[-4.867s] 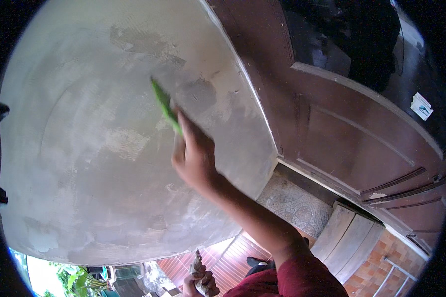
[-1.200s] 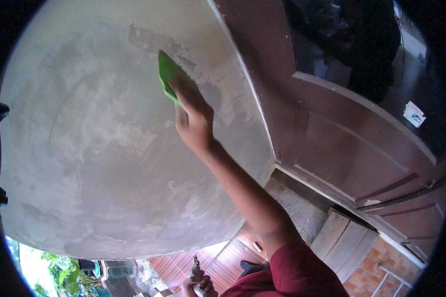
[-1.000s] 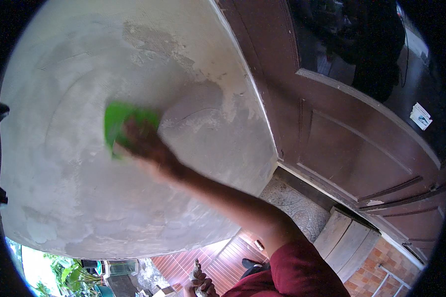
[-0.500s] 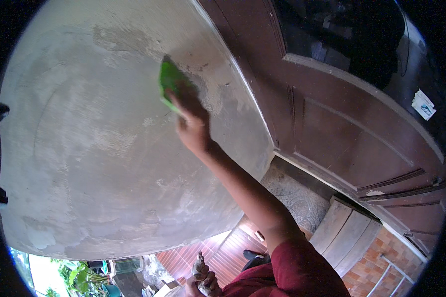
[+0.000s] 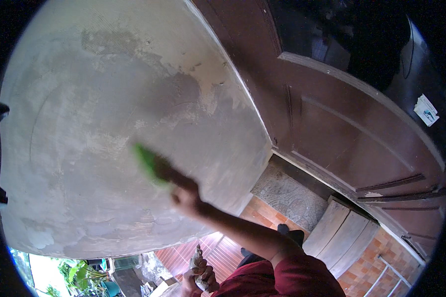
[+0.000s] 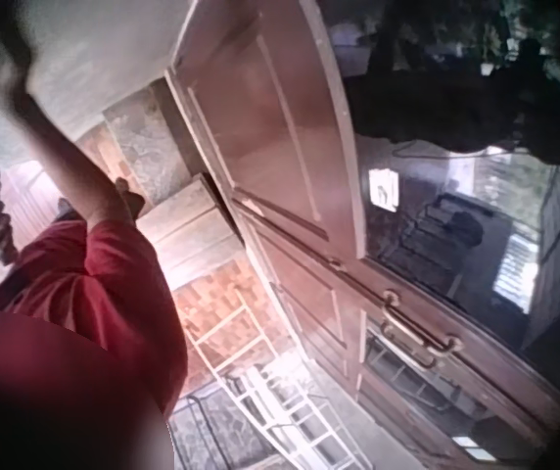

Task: The person applies plaster to a vertical wall using a green plastic trowel, smoothing the surface in repeated strokes. The person periodically adds more plaster to the trowel from a bag held in the other hand.

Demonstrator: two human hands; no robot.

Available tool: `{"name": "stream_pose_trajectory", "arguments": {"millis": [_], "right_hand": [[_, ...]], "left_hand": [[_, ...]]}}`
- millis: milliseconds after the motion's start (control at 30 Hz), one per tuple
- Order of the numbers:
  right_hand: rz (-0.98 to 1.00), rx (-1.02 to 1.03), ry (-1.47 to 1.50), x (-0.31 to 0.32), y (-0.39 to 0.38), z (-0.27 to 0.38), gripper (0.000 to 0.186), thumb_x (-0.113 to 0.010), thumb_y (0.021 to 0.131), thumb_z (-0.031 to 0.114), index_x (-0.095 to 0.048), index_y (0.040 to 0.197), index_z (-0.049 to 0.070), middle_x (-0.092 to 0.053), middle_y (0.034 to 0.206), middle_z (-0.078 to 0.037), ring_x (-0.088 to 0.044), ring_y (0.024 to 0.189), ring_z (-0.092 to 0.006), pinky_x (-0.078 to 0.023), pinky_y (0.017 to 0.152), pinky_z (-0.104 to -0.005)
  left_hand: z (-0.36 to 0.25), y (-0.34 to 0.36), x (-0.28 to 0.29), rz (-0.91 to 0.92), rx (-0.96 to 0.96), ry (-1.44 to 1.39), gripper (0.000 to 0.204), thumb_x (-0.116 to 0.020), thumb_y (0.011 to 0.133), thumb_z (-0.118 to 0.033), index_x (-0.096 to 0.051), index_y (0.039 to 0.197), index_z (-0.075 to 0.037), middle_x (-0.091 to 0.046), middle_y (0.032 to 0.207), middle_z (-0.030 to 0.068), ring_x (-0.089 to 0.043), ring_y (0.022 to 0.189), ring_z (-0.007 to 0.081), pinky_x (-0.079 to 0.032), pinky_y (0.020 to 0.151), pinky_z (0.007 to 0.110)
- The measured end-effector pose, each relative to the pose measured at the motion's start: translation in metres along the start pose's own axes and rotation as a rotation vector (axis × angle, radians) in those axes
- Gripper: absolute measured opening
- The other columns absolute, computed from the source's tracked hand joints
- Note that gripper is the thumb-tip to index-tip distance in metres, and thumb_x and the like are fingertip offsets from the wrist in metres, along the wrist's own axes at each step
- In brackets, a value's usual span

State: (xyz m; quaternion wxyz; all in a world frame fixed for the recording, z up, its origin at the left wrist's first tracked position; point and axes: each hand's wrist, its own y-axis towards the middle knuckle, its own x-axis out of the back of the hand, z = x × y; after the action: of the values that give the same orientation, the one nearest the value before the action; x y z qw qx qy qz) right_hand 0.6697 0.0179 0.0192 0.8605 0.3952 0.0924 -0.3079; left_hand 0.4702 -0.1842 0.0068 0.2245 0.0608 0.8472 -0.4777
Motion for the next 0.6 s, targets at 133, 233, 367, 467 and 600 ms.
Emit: {"name": "stream_pose_trajectory", "arguments": {"millis": [133, 233, 367, 467, 600], "right_hand": [[-0.388, 0.099, -0.387, 0.043, 0.071, -0.060, 0.038, -0.057, 0.091, -0.001, -0.056, 0.129, -0.001, -0.058, 0.128, -0.022, -0.062, 0.114, -0.0260, -0.054, 0.085, -0.0325], [-0.383, 0.075, -0.210, 0.023, 0.100, -0.085, 0.062, -0.055, 0.078, -0.016, -0.049, 0.136, 0.003, -0.049, 0.138, -0.021, -0.052, 0.124, -0.0349, -0.044, 0.104, -0.0383], [-0.215, 0.125, -0.279, -0.044, 0.074, -0.074, 0.073, -0.051, 0.068, -0.019, -0.051, 0.136, 0.006, -0.042, 0.143, -0.022, -0.045, 0.129, -0.0369, -0.043, 0.105, -0.0407], [0.155, 0.394, -0.278, -0.081, 0.029, -0.046, 0.076, -0.062, 0.064, -0.011, -0.055, 0.133, 0.020, -0.034, 0.150, -0.022, -0.032, 0.140, -0.0350, -0.028, 0.115, -0.0473], [0.545, 0.465, 0.095, -0.060, -0.035, -0.016, 0.069, -0.074, 0.068, 0.004, -0.054, 0.132, 0.020, -0.043, 0.144, -0.021, -0.043, 0.133, -0.0368, -0.035, 0.111, -0.0469]], "left_hand": [[0.006, 0.000, 0.006, 0.030, -0.002, -0.030, 0.025, -0.054, 0.082, -0.026, -0.044, 0.066, -0.010, -0.042, 0.054, 0.0058, -0.041, 0.041, 0.0220, -0.035, 0.038, 0.035], [0.011, -0.003, 0.010, 0.048, 0.013, -0.053, 0.025, -0.054, 0.081, -0.027, -0.044, 0.066, -0.010, -0.043, 0.055, 0.0061, -0.041, 0.041, 0.0227, -0.036, 0.039, 0.036], [0.011, -0.008, 0.006, 0.004, 0.027, -0.045, 0.023, -0.053, 0.080, -0.026, -0.044, 0.066, -0.010, -0.043, 0.055, 0.0061, -0.042, 0.041, 0.0228, -0.036, 0.039, 0.036], [0.010, -0.009, -0.003, -0.045, 0.013, -0.036, 0.022, -0.053, 0.080, -0.026, -0.044, 0.068, -0.010, -0.042, 0.056, 0.0056, -0.041, 0.041, 0.0219, -0.035, 0.037, 0.036], [0.008, -0.012, -0.008, -0.040, -0.026, 0.060, 0.020, -0.054, 0.080, -0.026, -0.045, 0.073, -0.010, -0.042, 0.056, 0.0051, -0.041, 0.041, 0.0209, -0.034, 0.036, 0.035]]}}
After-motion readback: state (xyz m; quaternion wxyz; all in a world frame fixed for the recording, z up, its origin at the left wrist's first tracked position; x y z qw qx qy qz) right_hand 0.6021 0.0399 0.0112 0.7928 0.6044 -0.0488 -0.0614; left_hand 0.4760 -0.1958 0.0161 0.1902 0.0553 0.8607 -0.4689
